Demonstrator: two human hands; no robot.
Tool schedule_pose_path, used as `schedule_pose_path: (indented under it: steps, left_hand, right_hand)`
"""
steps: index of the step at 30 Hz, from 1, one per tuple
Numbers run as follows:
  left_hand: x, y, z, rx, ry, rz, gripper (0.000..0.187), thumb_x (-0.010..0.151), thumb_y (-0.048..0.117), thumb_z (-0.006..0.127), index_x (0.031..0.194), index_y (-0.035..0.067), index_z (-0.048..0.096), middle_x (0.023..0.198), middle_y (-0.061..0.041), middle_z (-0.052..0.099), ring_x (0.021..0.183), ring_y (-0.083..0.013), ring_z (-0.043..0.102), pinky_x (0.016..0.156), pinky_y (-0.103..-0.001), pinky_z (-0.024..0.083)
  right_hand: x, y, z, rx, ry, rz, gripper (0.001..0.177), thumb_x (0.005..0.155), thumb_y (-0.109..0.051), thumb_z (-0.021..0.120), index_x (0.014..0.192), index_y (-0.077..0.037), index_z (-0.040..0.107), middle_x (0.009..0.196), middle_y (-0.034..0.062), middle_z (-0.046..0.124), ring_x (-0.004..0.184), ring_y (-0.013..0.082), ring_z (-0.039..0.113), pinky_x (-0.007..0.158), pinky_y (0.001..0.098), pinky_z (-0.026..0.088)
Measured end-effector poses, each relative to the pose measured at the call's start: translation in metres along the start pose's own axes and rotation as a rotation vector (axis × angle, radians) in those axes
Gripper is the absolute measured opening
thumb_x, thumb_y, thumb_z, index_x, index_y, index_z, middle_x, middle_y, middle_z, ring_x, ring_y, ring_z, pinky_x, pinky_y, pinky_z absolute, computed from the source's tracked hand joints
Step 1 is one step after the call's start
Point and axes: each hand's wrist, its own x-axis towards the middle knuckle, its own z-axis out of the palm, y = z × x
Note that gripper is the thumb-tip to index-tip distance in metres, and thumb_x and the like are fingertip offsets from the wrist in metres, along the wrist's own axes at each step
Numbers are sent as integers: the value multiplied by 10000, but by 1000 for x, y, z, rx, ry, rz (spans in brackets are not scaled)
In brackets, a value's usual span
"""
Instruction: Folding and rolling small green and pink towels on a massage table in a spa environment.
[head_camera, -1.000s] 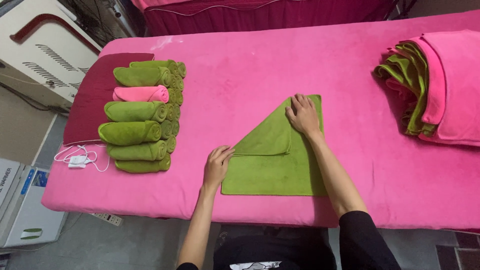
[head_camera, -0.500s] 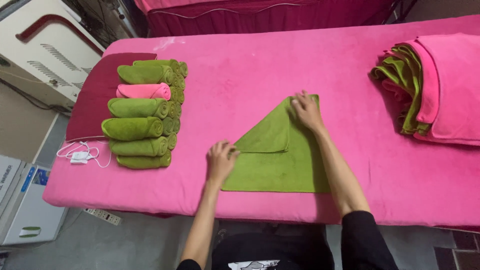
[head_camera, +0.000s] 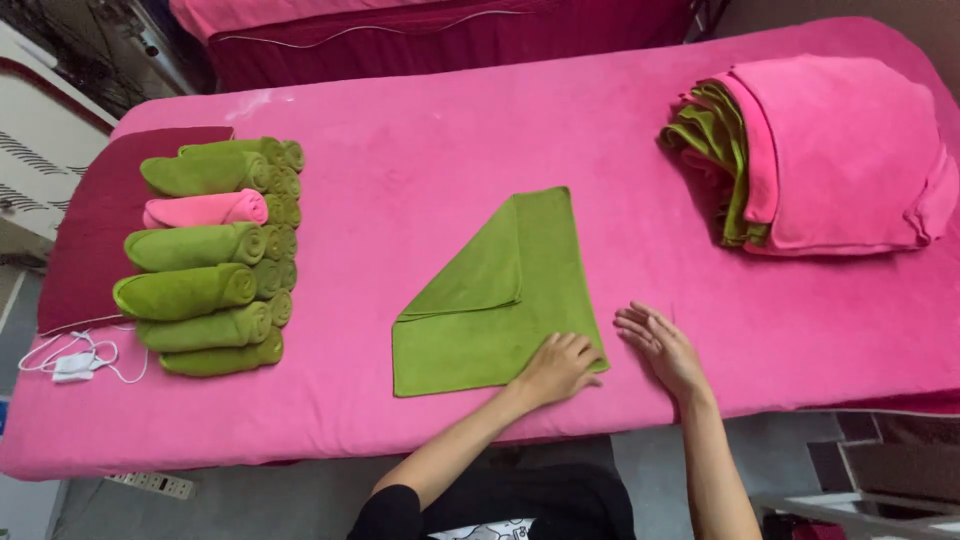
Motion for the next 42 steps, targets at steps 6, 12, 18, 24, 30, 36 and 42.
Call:
schedule_pose_path:
  steps: [6, 12, 18, 24, 30, 36, 42]
  left_hand:
    - [-5, -4, 0, -88, 18, -25, 263, 1045, 305, 629, 1229, 131, 698, 1020, -72, 674, 973, -266, 702, 819, -397, 547]
    - [-8, 19, -73, -349, 199, -259, 414, 1089, 272, 583, 1492, 173, 576, 1044, -149, 767, 971, -353, 767, 800, -466, 619]
    - [-7, 9, -95, -408, 262, -384, 447, 1059, 336, 646, 1490, 234, 585, 1046, -90, 793, 948, -295, 784, 815, -430, 638]
    - [26, -93, -66, -66, 325, -369, 392, 1057, 328, 627, 1381, 110, 650, 1256, -185, 706, 1169, -370, 710, 930, -479, 604]
    - [94, -174, -25, 270, 250, -397, 379, 1077, 458, 536, 1233, 143, 679, 1144, -107, 694, 1052, -307, 733, 854, -466, 595]
    - [92, -214, -2, 244, 236, -513, 266, 1072, 299, 562, 1201, 87, 659, 956, -121, 726, 891, -350, 771, 733, -490, 603]
    - [81, -205, 18, 519, 314, -370, 247, 1014, 367, 626, 1138, 162, 685, 932, -22, 646, 821, -226, 703, 710, -362, 562]
  right_hand:
    - [4, 11, 6, 196, 53, 8, 516, 1098, -252, 449, 1546, 3, 438, 1554, 328, 468, 1453, 422, 485, 1219, 509, 382]
    - [-21, 68, 69, 714, 138, -135, 595, 1071, -515, 504, 1478, -85, 553, 1576, 173, 530, 1422, 306, 550, 1197, 449, 445]
    - [-42, 83, 149, 775, 210, -106, 909, 887, -834, 448, 1452, -138, 600, 1420, 146, 656, 1307, 302, 636, 1202, 479, 462]
    - [-24, 96, 126, 511, 332, -58, 453, 1065, -483, 573, 1388, -181, 671, 1379, 90, 701, 1254, 270, 682, 1131, 488, 514]
    - [-22, 94, 126, 498, 325, -54, 497, 1111, -515, 431, 1467, -218, 611, 1436, 84, 662, 1284, 274, 652, 1127, 468, 501]
    - [-18, 94, 114, 413, 267, -41, 568, 1115, -533, 328, 1513, -213, 576, 1475, 97, 635, 1303, 283, 626, 1163, 478, 452]
    - [-17, 83, 130, 400, 265, -54, 574, 1108, -544, 315, 1543, -246, 541, 1499, 83, 615, 1316, 276, 600, 1162, 482, 436]
